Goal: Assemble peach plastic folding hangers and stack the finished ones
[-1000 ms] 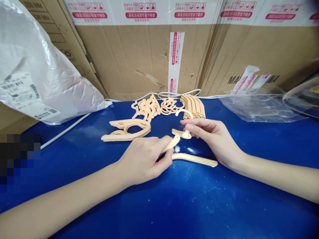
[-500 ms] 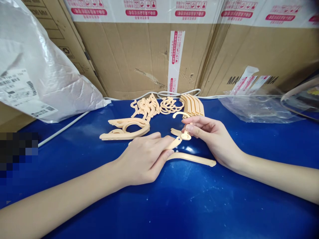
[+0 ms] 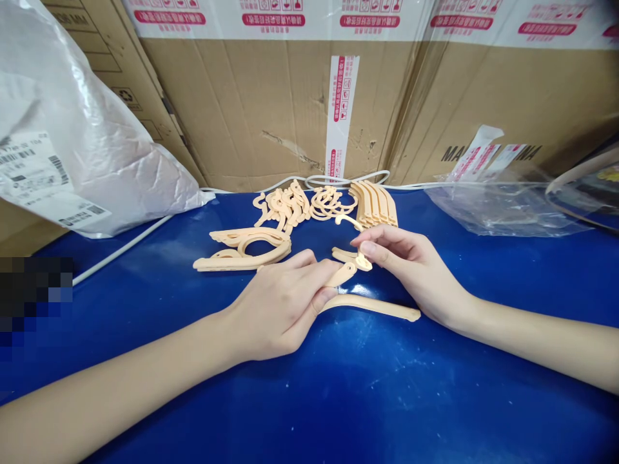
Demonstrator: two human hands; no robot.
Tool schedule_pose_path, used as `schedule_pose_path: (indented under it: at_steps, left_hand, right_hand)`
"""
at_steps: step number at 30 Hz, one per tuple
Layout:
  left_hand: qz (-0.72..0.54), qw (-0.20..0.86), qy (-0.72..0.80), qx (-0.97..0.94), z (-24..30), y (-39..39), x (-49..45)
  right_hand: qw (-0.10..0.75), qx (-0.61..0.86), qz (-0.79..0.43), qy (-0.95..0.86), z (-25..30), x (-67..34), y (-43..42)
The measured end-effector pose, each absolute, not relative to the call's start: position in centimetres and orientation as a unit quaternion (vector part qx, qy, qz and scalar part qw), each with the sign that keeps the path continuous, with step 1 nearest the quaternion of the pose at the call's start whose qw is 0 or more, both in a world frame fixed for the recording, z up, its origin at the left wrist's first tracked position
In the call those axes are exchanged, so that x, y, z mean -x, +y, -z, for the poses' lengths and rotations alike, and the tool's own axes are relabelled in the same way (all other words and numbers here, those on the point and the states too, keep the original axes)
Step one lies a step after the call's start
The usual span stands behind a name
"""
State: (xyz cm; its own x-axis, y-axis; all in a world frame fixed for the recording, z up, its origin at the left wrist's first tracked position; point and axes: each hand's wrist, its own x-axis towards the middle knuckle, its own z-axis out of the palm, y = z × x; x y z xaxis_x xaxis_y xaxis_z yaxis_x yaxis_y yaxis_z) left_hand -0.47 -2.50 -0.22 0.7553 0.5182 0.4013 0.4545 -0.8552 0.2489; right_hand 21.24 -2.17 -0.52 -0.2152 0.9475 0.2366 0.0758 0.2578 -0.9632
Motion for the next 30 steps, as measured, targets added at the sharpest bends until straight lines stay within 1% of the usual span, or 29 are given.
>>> schedule_pose_path:
  at_steps: [5, 11, 16, 18, 24, 30]
  left_hand:
    - [-0.233, 0.045, 0.268, -0.934, 0.51, -2.2, 0.44]
    - [-0.227, -0.044, 0.229, -0.946, 0.67, -2.34, -0.02]
    - [-0.234, -0.1, 0.222, -0.941, 0.5, -2.55, -0.13]
    - [-0.237, -0.095, 0.232, -0.939, 0.56, -2.47, -0.01]
    - [-0.245, -0.009, 0.286, -0.926, 0.85, -2.26, 0.33]
    - [-0.24, 0.011, 0.291, -0.926, 0.82, -2.35, 0.4]
  right_hand:
    - [0.47, 0.413, -0.446, -0.64, 0.35, -21.13, -2.0]
    - [0.461, 0.431, -0.424, -0.65, 0.39, -21.0, -2.03]
    - [0.481, 0.423, -0.401, -0.655, 0.42, -21.02, -2.31]
    - [0.49, 0.425, -0.403, -0.646, 0.42, -21.06, -2.3]
    - [0.508, 0.433, -0.428, -0.61, 0.7, -21.32, -1.93]
    - [0.499, 0.428, -0.452, -0.603, 0.88, -21.39, -1.75]
